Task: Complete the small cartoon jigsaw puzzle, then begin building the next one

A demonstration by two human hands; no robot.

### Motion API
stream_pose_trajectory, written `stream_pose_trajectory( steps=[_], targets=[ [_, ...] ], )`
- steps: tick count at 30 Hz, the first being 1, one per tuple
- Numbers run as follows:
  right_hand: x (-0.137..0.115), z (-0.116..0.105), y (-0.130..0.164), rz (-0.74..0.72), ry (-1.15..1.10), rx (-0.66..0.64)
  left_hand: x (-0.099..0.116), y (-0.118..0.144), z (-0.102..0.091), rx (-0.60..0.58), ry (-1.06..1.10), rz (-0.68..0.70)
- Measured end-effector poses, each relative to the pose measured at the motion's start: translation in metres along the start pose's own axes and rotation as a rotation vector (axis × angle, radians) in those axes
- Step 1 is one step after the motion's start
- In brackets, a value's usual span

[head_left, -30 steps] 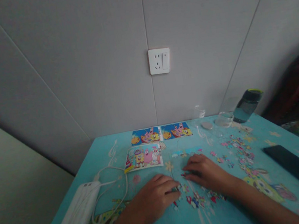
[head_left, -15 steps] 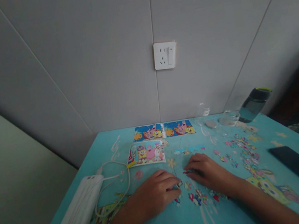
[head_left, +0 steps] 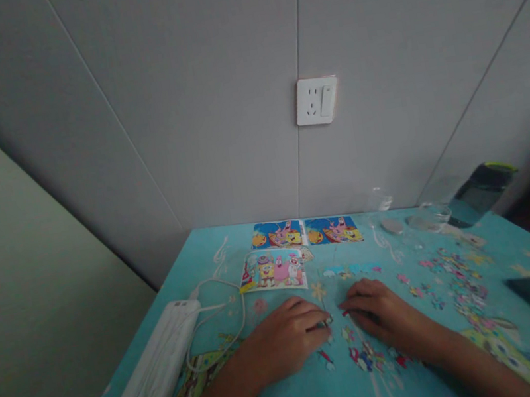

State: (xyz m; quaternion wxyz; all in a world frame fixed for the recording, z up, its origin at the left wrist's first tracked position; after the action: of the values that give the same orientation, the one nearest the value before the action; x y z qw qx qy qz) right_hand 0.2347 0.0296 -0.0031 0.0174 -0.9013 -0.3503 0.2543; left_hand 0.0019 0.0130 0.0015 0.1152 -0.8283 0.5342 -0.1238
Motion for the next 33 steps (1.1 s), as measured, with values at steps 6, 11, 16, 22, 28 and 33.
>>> stream_pose_trajectory(
  steps=[6, 11, 16, 22, 28, 33],
  targets=[
    [-0.005, -0.003, -0.002, -0.034, 0.004, 0.03, -0.004, 0.003, 0.002, -0.003, -0.037, -0.062],
    [-0.012, -0.008, -0.003, -0.041, 0.0, 0.054, -0.005, 0.006, 0.0, -0.046, -0.076, -0.132],
    [-0.026, 0.001, -0.007, 0.022, 0.013, 0.097, -0.005, 0.004, -0.004, -0.038, -0.104, -0.114],
    [-0.033, 0.014, -0.009, 0.064, 0.052, 0.076, -0.009, 0.002, -0.004, 0.008, -0.079, -0.119],
    [-0.031, 0.019, -0.011, 0.036, 0.04, 0.087, -0.015, 0.003, 0.001, 0.034, -0.072, -0.146],
    [-0.034, 0.019, -0.013, 0.027, 0.022, 0.08, -0.015, 0.002, 0.001, 0.024, -0.059, -0.146]
  ],
)
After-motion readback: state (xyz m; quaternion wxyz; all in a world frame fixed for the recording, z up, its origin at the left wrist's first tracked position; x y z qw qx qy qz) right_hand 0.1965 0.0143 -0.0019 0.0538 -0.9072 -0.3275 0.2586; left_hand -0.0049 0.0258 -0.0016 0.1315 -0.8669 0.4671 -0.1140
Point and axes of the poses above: each hand's wrist, its own y-axis away from the middle knuckle, its own z-axis out of the palm, x = y × z, the point moved 3 cm from there along -y, towards the middle knuckle, and after that the axes turned 2 degrees about -y, right-handed, at the moved point
